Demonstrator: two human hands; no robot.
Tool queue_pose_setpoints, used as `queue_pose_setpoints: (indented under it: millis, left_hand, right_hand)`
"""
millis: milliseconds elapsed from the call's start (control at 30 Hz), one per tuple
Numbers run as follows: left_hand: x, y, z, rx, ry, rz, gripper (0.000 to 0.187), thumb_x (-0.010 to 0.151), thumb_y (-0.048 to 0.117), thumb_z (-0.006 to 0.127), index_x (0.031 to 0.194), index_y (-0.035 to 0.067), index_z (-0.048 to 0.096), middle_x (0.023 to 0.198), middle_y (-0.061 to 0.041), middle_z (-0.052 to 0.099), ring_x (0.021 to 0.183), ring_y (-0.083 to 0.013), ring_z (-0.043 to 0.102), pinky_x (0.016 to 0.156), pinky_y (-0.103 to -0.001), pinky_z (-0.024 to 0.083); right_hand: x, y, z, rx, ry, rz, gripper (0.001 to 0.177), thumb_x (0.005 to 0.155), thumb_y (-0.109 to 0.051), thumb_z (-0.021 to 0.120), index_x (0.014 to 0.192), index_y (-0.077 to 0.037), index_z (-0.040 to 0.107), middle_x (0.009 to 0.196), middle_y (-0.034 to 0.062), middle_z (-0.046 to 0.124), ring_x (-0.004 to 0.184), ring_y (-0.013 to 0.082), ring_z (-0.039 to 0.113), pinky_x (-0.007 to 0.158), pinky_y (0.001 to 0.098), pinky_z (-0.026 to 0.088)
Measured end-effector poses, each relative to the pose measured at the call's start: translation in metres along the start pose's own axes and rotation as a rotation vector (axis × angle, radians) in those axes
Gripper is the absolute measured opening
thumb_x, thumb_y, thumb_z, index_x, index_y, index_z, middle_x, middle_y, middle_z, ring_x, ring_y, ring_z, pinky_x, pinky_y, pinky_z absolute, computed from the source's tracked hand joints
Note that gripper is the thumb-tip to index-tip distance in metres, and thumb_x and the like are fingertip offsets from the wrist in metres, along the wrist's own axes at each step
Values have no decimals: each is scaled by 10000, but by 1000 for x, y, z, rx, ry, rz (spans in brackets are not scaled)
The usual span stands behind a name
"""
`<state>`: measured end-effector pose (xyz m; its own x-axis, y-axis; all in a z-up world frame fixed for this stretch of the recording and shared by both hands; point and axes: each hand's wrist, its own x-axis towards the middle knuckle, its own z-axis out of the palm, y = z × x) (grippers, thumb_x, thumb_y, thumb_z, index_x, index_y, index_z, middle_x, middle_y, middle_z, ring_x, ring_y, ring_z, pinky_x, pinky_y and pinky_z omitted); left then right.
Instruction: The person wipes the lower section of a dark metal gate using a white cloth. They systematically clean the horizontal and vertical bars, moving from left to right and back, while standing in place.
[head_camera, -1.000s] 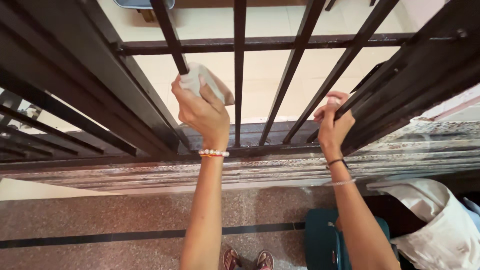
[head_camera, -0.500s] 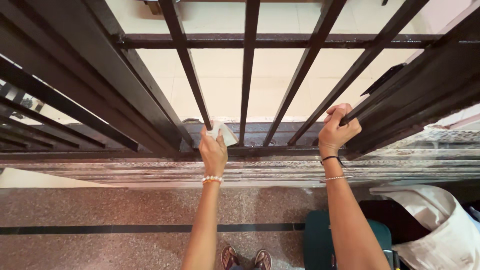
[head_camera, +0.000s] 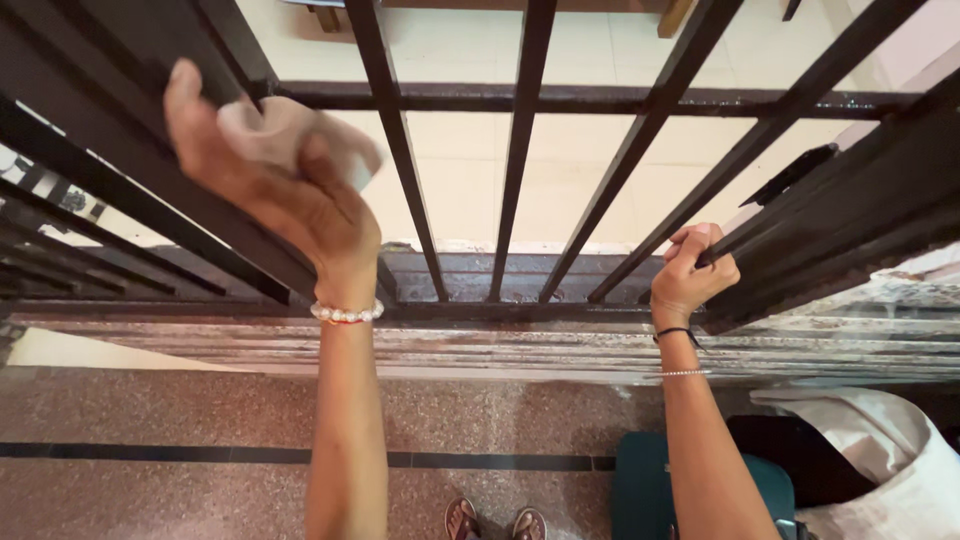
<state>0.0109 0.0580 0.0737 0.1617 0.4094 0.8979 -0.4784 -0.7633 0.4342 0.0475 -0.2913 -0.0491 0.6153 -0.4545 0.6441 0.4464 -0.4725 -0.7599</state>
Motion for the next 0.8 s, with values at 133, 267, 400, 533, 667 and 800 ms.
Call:
queue_pose_setpoints:
  millis: [133, 267, 400, 533, 667, 800]
  left_hand:
    - [-2, -6, 14, 30, -59, -36, 579, 1197, 139, 550, 1630, 173, 167, 1649, -92, 310, 1224, -139, 600, 1033, -291, 554]
    - [-20, -15, 12, 66, -64, -220, 700, 1127, 157, 623, 1631, 66, 145, 1707, -178, 287, 970, -114, 736, 889, -244, 613]
    - [-54, -16, 8, -55, -101, -354, 610, 1179, 113, 591, 1651, 4, 220, 1300, -116, 757, 1006, -169, 809, 860, -255, 660]
    - [-104, -40, 5, -148, -122, -320, 436, 1151, 64, 549, 1539, -28, 374, 1220, -171, 755, 1087, -209, 766, 942, -292, 607]
    - [-168, -65, -5, -218, -148, -617, 379, 1079, 42, 548, 1440, -56, 487, 1125, -166, 769, 931, -161, 709, 820, -274, 570]
    - [-217, -78, -15, -207, -184, -625, 292, 1091, 24, 530, 1369, -63, 513, 1154, -163, 762, 1026, -163, 724, 913, -295, 578]
  right_hand:
    - [1, 4, 3, 35, 8, 25, 388, 1073, -129, 474, 735, 27, 584, 595, 44, 539, 530, 102, 529, 505, 252, 370]
    - [0, 11, 5, 26, 12, 24, 392, 1085, -132, 475, 738, 25, 568, 597, 45, 535, 529, 102, 524, 507, 251, 366]
    - [1, 13, 6, 37, 12, 41, 404, 1083, -130, 473, 715, 21, 544, 585, 49, 521, 523, 104, 520, 501, 255, 364]
    - [1, 19, 7, 29, 12, 27, 400, 1088, -126, 475, 722, 22, 538, 601, 49, 529, 527, 103, 530, 499, 256, 372]
    - [0, 19, 7, 43, 6, 36, 402, 1087, -119, 473, 717, 24, 535, 596, 52, 518, 523, 106, 517, 498, 261, 359]
    - [0, 17, 6, 24, -1, 19, 402, 1084, -118, 477, 712, 24, 538, 582, 52, 516, 522, 106, 516, 504, 260, 352]
